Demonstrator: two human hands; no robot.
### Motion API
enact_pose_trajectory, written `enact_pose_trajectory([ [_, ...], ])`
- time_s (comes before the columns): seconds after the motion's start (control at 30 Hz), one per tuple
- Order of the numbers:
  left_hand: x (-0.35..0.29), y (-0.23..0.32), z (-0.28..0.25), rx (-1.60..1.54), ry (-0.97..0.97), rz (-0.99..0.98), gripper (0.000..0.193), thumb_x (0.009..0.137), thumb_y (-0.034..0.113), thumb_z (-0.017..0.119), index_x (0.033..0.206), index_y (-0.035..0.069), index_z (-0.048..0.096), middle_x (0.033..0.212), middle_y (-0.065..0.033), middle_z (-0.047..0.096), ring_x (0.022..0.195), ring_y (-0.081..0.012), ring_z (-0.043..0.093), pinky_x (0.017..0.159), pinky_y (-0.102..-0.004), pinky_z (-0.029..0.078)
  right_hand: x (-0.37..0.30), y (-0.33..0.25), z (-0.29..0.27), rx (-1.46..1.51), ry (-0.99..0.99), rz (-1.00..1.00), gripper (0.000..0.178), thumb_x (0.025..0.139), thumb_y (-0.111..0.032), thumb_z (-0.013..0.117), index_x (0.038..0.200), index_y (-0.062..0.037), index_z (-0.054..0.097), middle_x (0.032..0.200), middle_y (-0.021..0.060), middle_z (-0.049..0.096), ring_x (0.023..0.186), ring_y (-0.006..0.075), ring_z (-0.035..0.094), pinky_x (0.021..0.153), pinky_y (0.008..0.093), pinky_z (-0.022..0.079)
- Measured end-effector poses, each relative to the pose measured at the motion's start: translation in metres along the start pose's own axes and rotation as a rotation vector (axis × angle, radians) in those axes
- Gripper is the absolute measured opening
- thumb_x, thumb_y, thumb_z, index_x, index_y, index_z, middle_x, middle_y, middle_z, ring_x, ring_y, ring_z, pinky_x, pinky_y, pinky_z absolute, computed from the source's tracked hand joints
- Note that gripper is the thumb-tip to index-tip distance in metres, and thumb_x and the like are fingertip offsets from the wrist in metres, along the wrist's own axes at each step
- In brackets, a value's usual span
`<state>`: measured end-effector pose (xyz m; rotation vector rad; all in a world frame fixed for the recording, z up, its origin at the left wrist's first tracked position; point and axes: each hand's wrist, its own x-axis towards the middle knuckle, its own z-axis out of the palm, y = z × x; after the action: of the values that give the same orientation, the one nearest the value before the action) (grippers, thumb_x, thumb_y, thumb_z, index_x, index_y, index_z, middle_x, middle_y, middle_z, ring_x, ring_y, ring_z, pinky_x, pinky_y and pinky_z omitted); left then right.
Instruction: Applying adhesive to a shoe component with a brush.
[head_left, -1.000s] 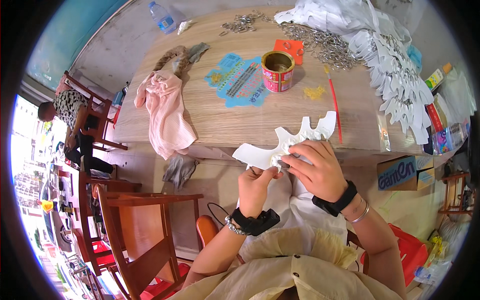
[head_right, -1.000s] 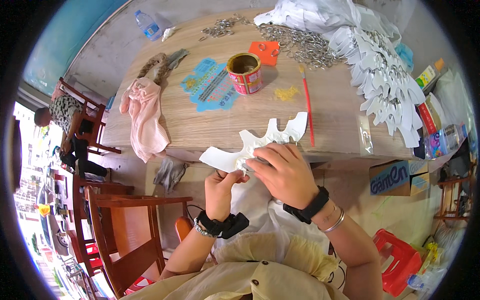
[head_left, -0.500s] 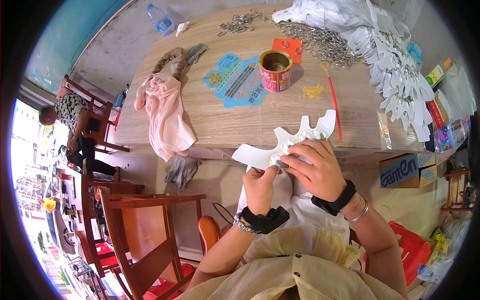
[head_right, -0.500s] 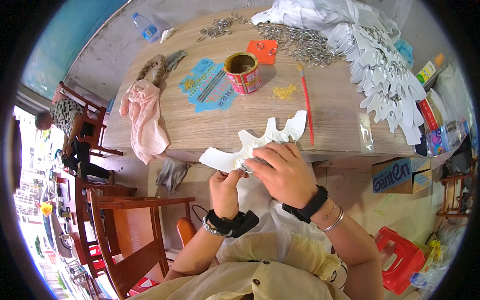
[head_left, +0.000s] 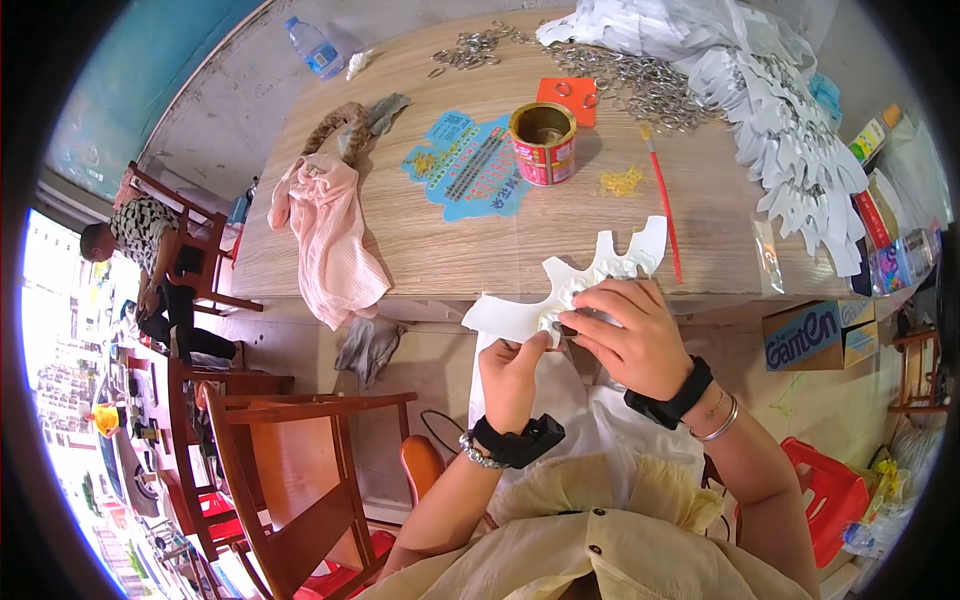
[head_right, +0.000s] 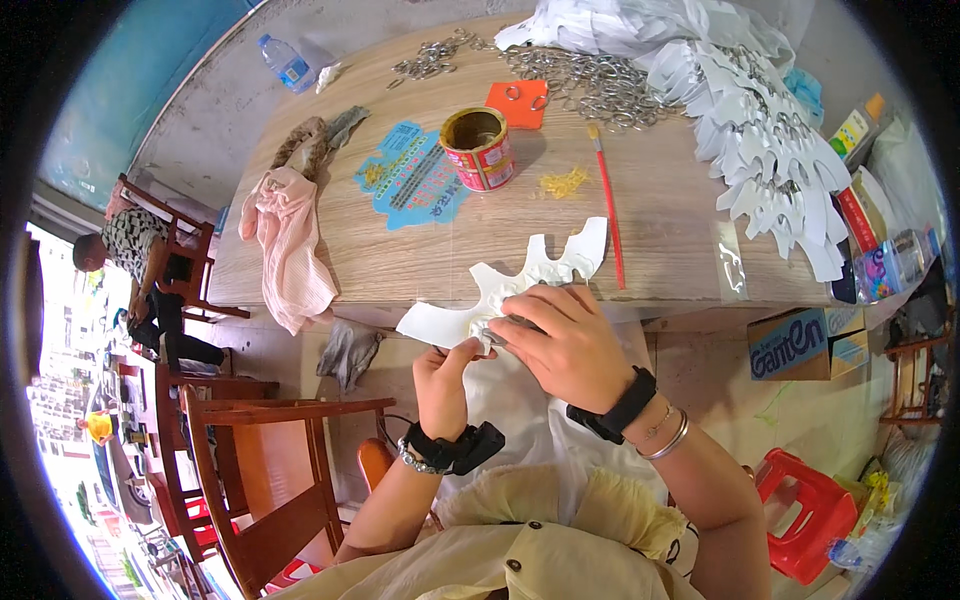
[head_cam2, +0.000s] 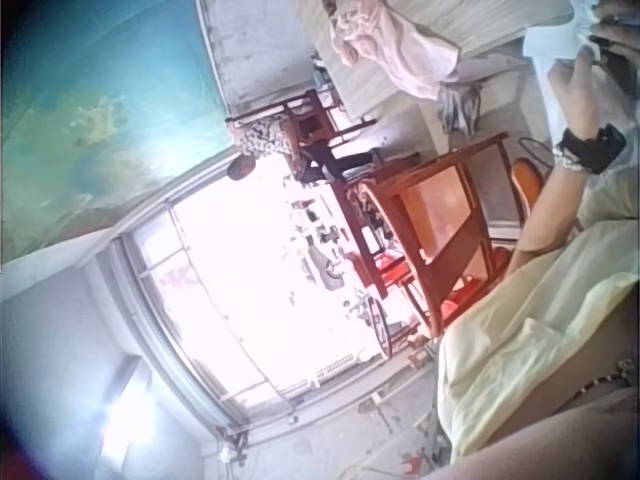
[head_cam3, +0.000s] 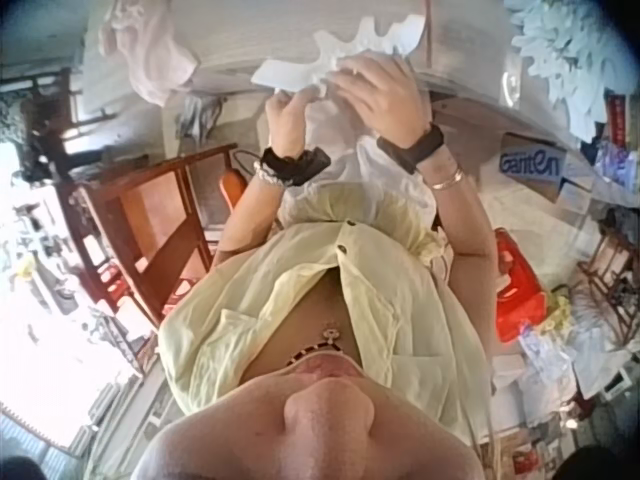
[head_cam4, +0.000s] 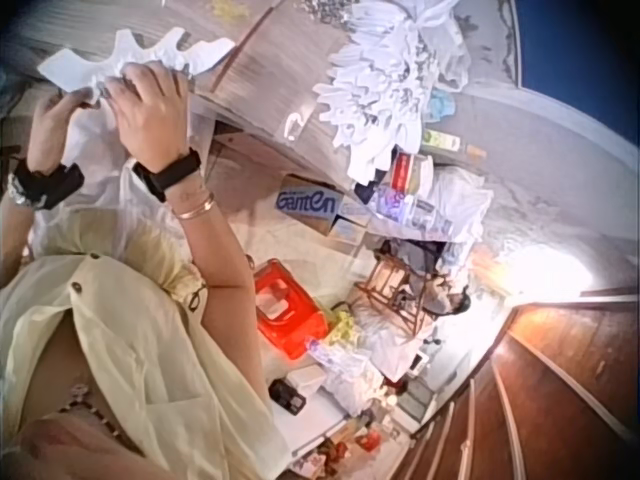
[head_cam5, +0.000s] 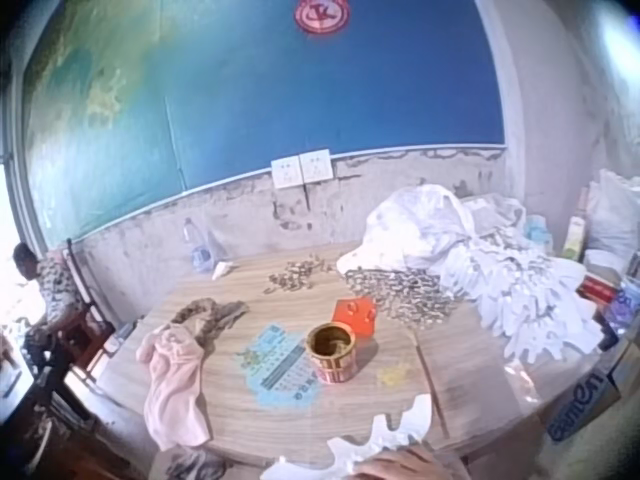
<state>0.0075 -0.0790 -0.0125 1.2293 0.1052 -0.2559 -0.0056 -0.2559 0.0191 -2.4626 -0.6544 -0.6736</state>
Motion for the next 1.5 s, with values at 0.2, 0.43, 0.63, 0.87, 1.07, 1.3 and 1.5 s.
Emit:
enact_pose_trajectory([
  [0.2, 0.002, -0.004, -0.002, 0.069, 0.009, 0.006, 0.013, 0.087, 0.004, 0.063, 0.091, -0.007, 0.068, 0.086, -0.0053, 0.069, 0.071, -0.0091, 0.061, 0.066, -0.0232, 0.046, 0.0, 0.0, 0.001, 0.001, 0.0, 0.007, 0.034, 0.07, -0.01, 0.073, 0.104, -0.0121, 0.07, 0.104, 0.0004, 0.061, 0.101, 0.0207, 0.055, 0.084, 0.0364, 0.041],
  [0.43, 0.003, -0.016, -0.003, 0.063, -0.01, 0.067, 0.015, 0.089, 0.008, 0.063, 0.093, -0.006, 0.065, 0.086, -0.0041, 0.067, 0.074, -0.0072, 0.058, 0.067, -0.022, 0.044, -0.001, 0.0, 0.001, 0.001, 0.004, 0.011, 0.034, 0.07, -0.011, 0.074, 0.104, -0.0125, 0.07, 0.104, 0.0001, 0.061, 0.101, 0.021, 0.055, 0.085, 0.0368, 0.041],
  [0.63, -0.002, -0.023, 0.006, 0.113, 0.073, 0.079, 0.014, 0.091, 0.01, 0.061, 0.094, -0.004, 0.062, 0.085, -0.0024, 0.065, 0.075, -0.0065, 0.056, 0.067, -0.0218, 0.044, 0.0, -0.002, 0.001, -0.007, 0.005, 0.023, 0.032, 0.07, -0.012, 0.074, 0.103, -0.0138, 0.071, 0.104, -0.0004, 0.061, 0.101, 0.0207, 0.055, 0.084, 0.0365, 0.041],
  [0.87, -0.005, -0.024, 0.009, 0.068, 0.089, 0.111, 0.015, 0.093, 0.011, 0.06, 0.09, -0.003, 0.062, 0.08, -0.0005, 0.062, 0.07, -0.0049, 0.05, 0.063, -0.0216, 0.039, -0.002, -0.001, 0.003, -0.05, 0.019, -0.01, 0.032, 0.072, -0.011, 0.072, 0.104, -0.012, 0.07, 0.106, 0.0004, 0.06, 0.102, 0.0206, 0.055, 0.084, 0.0367, 0.041],
  [1.07, -0.027, -0.001, 0.005, 0.137, 0.026, 0.044, 0.016, 0.094, 0.011, 0.06, 0.085, -0.002, 0.063, 0.078, -0.0026, 0.061, 0.073, -0.0097, 0.053, 0.07, -0.0245, 0.041, -0.005, -0.007, -0.009, -0.03, 0.013, 0.039, 0.043, 0.074, -0.013, 0.072, 0.116, -0.0104, 0.063, 0.115, 0.0029, 0.057, 0.108, 0.0223, 0.055, 0.089, 0.0371, 0.041],
  [1.3, -0.056, 0.019, 0.011, 0.072, 0.027, 0.079, 0.011, 0.089, 0.002, 0.061, 0.094, -0.006, 0.066, 0.088, -0.0062, 0.067, 0.077, -0.0138, 0.061, 0.076, -0.0297, 0.049, -0.02, -0.027, -0.034, 0.178, 0.222, 0.364, 0.034, 0.077, -0.008, 0.069, 0.11, -0.0057, 0.063, 0.115, 0.012, 0.058, 0.103, 0.0322, 0.056, 0.085, 0.0396, 0.044],
  [1.5, -0.067, 0.008, 0.027, 0.129, -0.114, 0.186, 0.011, 0.087, 0.0, 0.063, 0.095, -0.006, 0.067, 0.088, -0.0051, 0.069, 0.08, -0.0111, 0.062, 0.072, -0.0254, 0.048, -0.037, -0.044, -0.057, 0.939, 0.023, 0.832, 0.026, 0.093, -0.023, 0.061, 0.089, 0.002, 0.067, 0.075, 0.0036, 0.066, 0.069, 0.0056, 0.054, 0.065, 0.0237, 0.045],
])
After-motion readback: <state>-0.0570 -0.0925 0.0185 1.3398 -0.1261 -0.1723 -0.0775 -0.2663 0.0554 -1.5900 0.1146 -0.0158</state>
